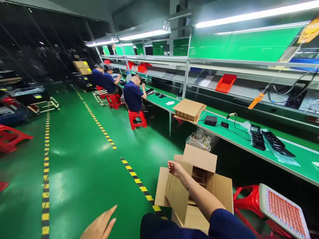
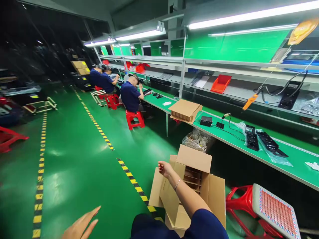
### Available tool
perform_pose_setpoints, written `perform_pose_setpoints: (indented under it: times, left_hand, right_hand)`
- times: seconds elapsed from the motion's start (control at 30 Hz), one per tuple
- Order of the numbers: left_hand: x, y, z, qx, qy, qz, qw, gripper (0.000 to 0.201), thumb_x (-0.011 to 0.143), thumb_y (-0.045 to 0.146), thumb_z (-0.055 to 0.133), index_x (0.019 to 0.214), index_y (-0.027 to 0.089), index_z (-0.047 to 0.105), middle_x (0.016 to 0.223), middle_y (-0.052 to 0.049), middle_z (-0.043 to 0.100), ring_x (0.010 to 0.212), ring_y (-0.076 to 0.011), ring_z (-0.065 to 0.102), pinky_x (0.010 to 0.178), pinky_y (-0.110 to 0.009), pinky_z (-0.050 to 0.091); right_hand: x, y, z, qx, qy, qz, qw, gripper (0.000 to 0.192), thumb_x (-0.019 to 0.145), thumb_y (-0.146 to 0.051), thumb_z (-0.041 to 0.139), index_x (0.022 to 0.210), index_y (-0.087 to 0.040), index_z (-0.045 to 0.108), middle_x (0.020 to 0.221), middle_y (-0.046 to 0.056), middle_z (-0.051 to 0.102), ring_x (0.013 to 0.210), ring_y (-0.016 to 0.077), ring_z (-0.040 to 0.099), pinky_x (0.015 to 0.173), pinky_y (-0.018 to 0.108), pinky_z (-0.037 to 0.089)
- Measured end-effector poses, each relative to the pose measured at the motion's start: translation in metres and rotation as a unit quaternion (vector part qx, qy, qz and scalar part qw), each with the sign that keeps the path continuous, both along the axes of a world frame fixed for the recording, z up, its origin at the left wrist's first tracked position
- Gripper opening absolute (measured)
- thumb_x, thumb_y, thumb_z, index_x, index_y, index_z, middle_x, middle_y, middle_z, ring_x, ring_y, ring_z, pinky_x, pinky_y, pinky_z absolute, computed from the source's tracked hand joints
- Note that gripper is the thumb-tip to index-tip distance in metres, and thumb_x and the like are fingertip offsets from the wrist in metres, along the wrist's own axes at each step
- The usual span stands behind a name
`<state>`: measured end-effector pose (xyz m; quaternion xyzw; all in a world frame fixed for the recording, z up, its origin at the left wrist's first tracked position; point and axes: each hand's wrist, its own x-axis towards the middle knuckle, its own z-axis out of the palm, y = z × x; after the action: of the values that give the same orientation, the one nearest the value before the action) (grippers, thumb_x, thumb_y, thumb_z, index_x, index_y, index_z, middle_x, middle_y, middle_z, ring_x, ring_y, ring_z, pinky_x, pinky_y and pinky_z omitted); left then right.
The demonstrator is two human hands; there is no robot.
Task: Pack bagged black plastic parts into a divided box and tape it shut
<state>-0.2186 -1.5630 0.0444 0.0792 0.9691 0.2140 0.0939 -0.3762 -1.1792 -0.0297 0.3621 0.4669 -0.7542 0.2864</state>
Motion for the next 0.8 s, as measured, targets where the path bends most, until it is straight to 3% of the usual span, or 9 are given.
perform_pose_setpoints:
  times: [0.17,0.23,0.33,0.43,0.53,0.67,0.73,0.77,0.8]
  left_hand:
    - [-0.178,-0.016,-0.054,-0.001,-0.058,-0.143,0.988,0.047,0.09,0.044,0.046,0.124,0.027,0.071,0.122,-0.006,0.074,0.112,-0.0285,0.07,0.1,-0.041,0.056]
    - [-0.238,-0.037,-0.086,0.013,-0.112,-0.139,0.984,0.048,0.088,0.045,0.046,0.124,0.026,0.071,0.123,-0.007,0.073,0.113,-0.0279,0.069,0.1,-0.04,0.055]
    - [-0.332,-0.066,-0.126,0.05,-0.219,-0.074,0.972,0.047,0.083,0.044,0.045,0.114,0.024,0.074,0.113,-0.008,0.077,0.107,-0.0263,0.072,0.096,-0.036,0.057]
    - [-0.438,-0.051,-0.145,0.076,-0.23,-0.064,0.968,0.035,0.078,0.042,0.05,0.091,0.022,0.075,0.106,-0.01,0.078,0.107,-0.0289,0.071,0.098,-0.039,0.054]
    - [-0.552,0.016,-0.159,0.106,-0.232,-0.113,0.96,0.027,0.08,0.038,0.05,0.079,0.019,0.07,0.089,-0.009,0.077,0.092,-0.0269,0.071,0.091,-0.039,0.054]
    - [-0.711,0.15,-0.193,0.143,-0.237,-0.17,0.946,0.023,0.087,0.035,0.053,0.079,0.019,0.067,0.086,-0.006,0.073,0.092,-0.0218,0.067,0.091,-0.035,0.051]
    - [-0.782,0.224,-0.21,0.158,-0.23,-0.19,0.941,0.022,0.091,0.036,0.058,0.092,0.016,0.068,0.098,-0.007,0.072,0.098,-0.0209,0.066,0.096,-0.039,0.049]
    - [-0.813,0.261,-0.216,0.165,-0.228,-0.195,0.939,0.025,0.092,0.038,0.06,0.1,0.015,0.068,0.106,-0.008,0.071,0.103,-0.0215,0.065,0.098,-0.042,0.049]
    - [-0.84,0.296,-0.219,0.172,-0.228,-0.197,0.938,0.029,0.093,0.039,0.062,0.106,0.014,0.067,0.112,-0.009,0.069,0.107,-0.0223,0.064,0.099,-0.045,0.048]
  right_hand:
    - [-0.111,0.028,-0.032,0.031,0.011,-0.147,0.989,0.021,0.098,-0.034,0.06,0.102,-0.013,0.062,0.085,0.0,0.062,0.063,0.0082,0.056,0.055,0.021,0.05]
    - [-0.163,0.034,-0.04,0.039,0.023,-0.199,0.979,0.021,0.098,-0.035,0.06,0.1,-0.014,0.062,0.084,-0.001,0.062,0.062,0.008,0.056,0.055,0.021,0.05]
    - [-0.24,0.031,-0.039,0.047,0.045,-0.258,0.964,0.023,0.099,-0.036,0.059,0.096,-0.014,0.062,0.079,-0.002,0.061,0.058,0.0074,0.055,0.053,0.021,0.049]
    - [-0.295,0.006,-0.029,0.048,0.059,-0.262,0.962,0.018,0.095,-0.031,0.063,0.088,-0.014,0.063,0.071,-0.004,0.06,0.054,0.0064,0.052,0.052,0.019,0.046]
    - [-0.317,-0.031,-0.025,0.043,0.056,-0.226,0.971,0.012,0.081,-0.025,0.073,0.082,-0.015,0.066,0.066,-0.003,0.062,0.052,0.0067,0.052,0.051,0.019,0.042]
    - [-0.301,-0.06,-0.034,0.06,0.038,-0.259,0.963,0.032,0.059,-0.036,0.085,0.078,-0.015,0.069,0.065,-0.001,0.066,0.054,0.0087,0.054,0.051,0.02,0.04]
    - [-0.279,-0.06,-0.043,0.095,0.03,-0.345,0.933,0.039,0.054,-0.043,0.086,0.078,-0.018,0.069,0.064,-0.004,0.064,0.054,0.0066,0.052,0.052,0.017,0.04]
    - [-0.264,-0.06,-0.048,0.117,0.017,-0.402,0.908,0.041,0.051,-0.045,0.087,0.078,-0.019,0.069,0.065,-0.005,0.064,0.053,0.0059,0.051,0.051,0.017,0.039]
    - [-0.248,-0.061,-0.053,0.14,0.003,-0.487,0.862,0.044,0.047,-0.044,0.089,0.078,-0.019,0.071,0.066,-0.003,0.066,0.053,0.0062,0.052,0.051,0.017,0.04]
